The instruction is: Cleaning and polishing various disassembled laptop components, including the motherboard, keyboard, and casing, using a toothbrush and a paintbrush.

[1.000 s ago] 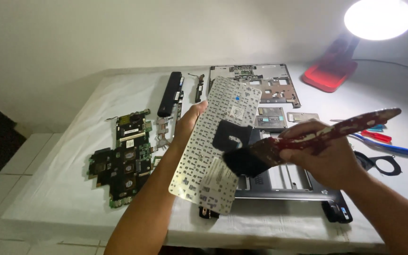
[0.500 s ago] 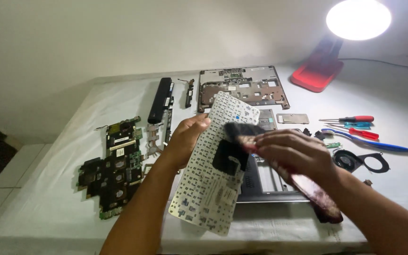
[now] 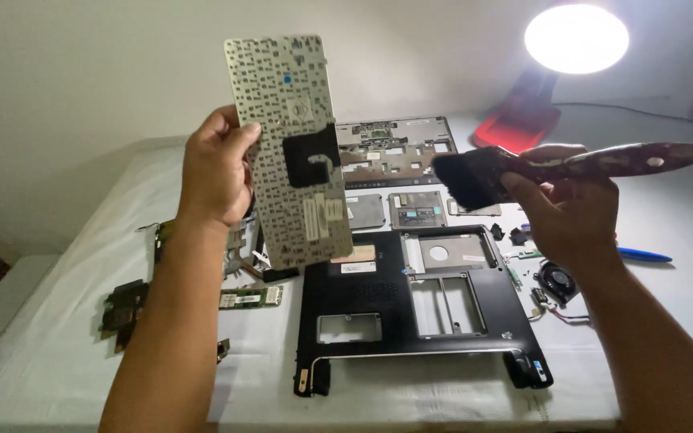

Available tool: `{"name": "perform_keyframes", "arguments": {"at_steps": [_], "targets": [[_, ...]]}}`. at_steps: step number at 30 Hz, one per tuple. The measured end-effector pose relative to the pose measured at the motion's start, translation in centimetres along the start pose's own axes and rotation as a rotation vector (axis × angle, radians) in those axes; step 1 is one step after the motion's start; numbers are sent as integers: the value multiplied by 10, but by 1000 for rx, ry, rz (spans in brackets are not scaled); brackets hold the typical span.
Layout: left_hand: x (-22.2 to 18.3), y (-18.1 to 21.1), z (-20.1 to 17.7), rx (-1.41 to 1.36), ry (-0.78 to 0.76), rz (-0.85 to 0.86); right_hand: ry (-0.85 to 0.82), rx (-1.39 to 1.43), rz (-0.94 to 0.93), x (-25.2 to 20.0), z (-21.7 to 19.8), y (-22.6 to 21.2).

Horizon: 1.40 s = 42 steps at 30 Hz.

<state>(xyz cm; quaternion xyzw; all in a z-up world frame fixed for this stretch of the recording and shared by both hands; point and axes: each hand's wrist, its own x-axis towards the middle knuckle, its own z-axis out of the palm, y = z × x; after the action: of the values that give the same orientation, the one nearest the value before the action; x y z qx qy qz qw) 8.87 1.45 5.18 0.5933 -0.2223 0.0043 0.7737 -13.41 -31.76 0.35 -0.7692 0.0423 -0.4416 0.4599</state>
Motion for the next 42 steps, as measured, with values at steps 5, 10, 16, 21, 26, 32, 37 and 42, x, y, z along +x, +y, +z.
{"name": "perform_keyframes", "arguments": {"at_steps": [5,10,16,21,26,32,37,42], "targets": [[32,1,28,36,42,67,-60,-173,-53,0,0,-3],[43,-5,56,174,-9,202,-100,-314,-181,2,-2,10],[57,-61,86,779,-283,875,-73,-352,-465,5,-6,30],[70,-145,111,1534,-298,1257,-42,-331,-664,7,-6,36],[83,-203,131,1600,-275,1259,-81,-209,-617,7,-3,32],[101,-261,152,1540,-288,1122,-76,-233,-616,10,3,29],[108,-288,155,1502,-273,1029,-76,-232,-577,6,9,25],[100,-272,145,1499,-475,607,-130,-270,-467,2,11,30]]}}
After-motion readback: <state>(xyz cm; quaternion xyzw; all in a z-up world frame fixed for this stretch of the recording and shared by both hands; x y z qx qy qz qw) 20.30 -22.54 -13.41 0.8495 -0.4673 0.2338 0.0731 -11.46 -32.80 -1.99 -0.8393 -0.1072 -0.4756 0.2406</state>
